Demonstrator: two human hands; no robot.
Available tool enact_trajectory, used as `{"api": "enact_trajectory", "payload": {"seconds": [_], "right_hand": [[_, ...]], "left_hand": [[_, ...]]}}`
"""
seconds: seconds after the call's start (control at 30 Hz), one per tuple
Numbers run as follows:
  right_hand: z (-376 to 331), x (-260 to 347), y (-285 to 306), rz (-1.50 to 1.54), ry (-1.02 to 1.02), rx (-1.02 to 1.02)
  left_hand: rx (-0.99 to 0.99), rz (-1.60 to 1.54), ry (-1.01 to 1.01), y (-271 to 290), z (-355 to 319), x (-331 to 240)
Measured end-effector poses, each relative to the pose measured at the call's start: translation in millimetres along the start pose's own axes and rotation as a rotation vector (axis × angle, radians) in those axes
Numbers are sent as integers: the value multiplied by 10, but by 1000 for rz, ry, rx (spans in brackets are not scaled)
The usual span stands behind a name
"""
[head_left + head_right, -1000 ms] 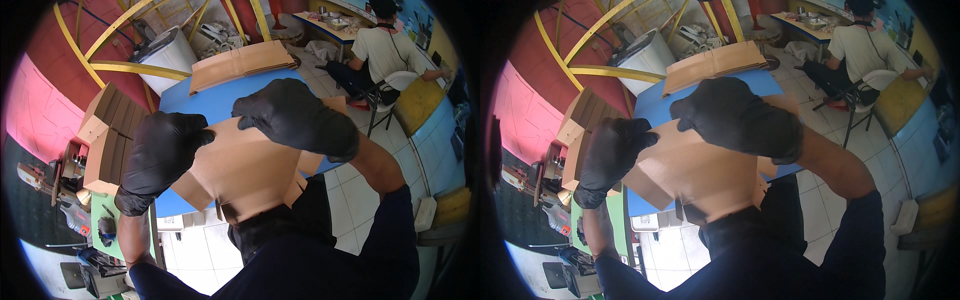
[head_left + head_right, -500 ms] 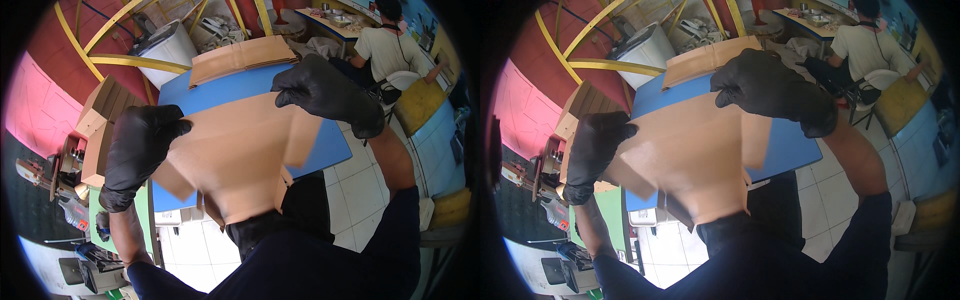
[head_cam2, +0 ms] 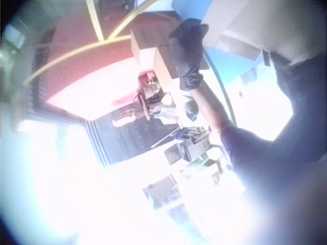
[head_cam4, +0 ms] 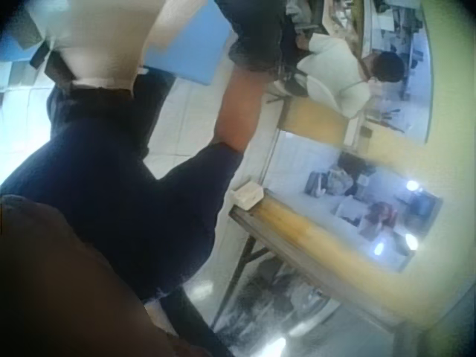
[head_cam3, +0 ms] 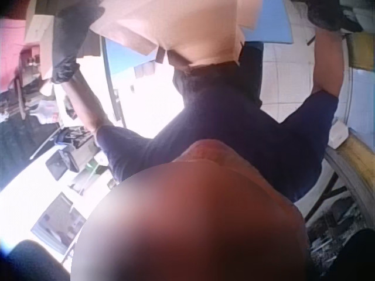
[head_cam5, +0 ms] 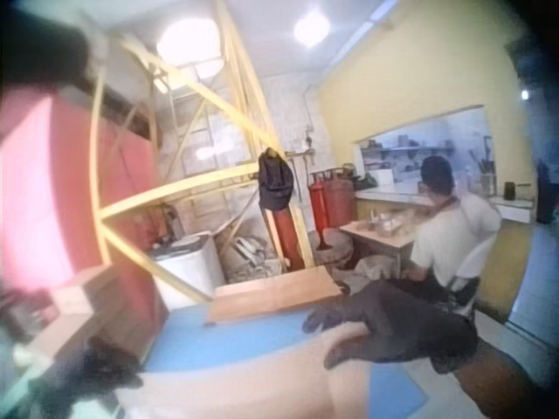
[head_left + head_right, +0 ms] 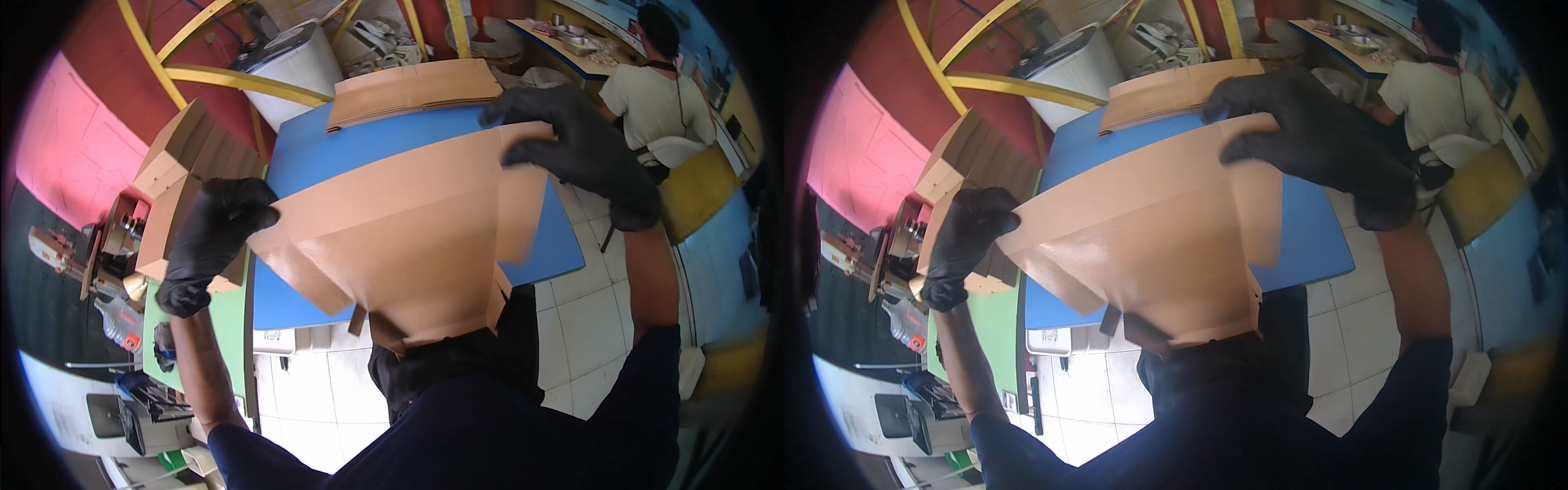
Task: The person assembles flat cardboard sheets into boxes by folding and tucking the flaps. They repeatedly pick up a flat sheet, fold the sides, and secure the tabs to form a box, then place the finished box on a stack.
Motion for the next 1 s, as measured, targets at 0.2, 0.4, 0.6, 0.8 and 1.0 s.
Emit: {"api": "enact_trajectory", "payload": {"seconds": [0.2,0.4,0.6,0.8,1.0], "right_hand": [[79,138,28,-314,187,-104],[459,-41,171,-450,-55,-407],[843,57,-147,-531,-13,-342],[-264,-413,-729,-328,-22,-139],[-1851,-744,-1775,263,-504,281]], "left_hand": [[-73,-506,-29,45,76,439],[-67,-633,-387,-112,14,-63],[-527,-495,14,-219,-52,905],[-598,-666,294,-655,-689,3130],[-680,-508,841,-1432,-1936,3841]]}}
Point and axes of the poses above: each hand's wrist, its own z-axis towards the middle knuckle, its own y-axis out of the back of the hand, x = y × z, the point moved 10 cm from there along z, towards the middle knuckle, and after that the axes turned 8 degrees about x, right-handed, at the moved point
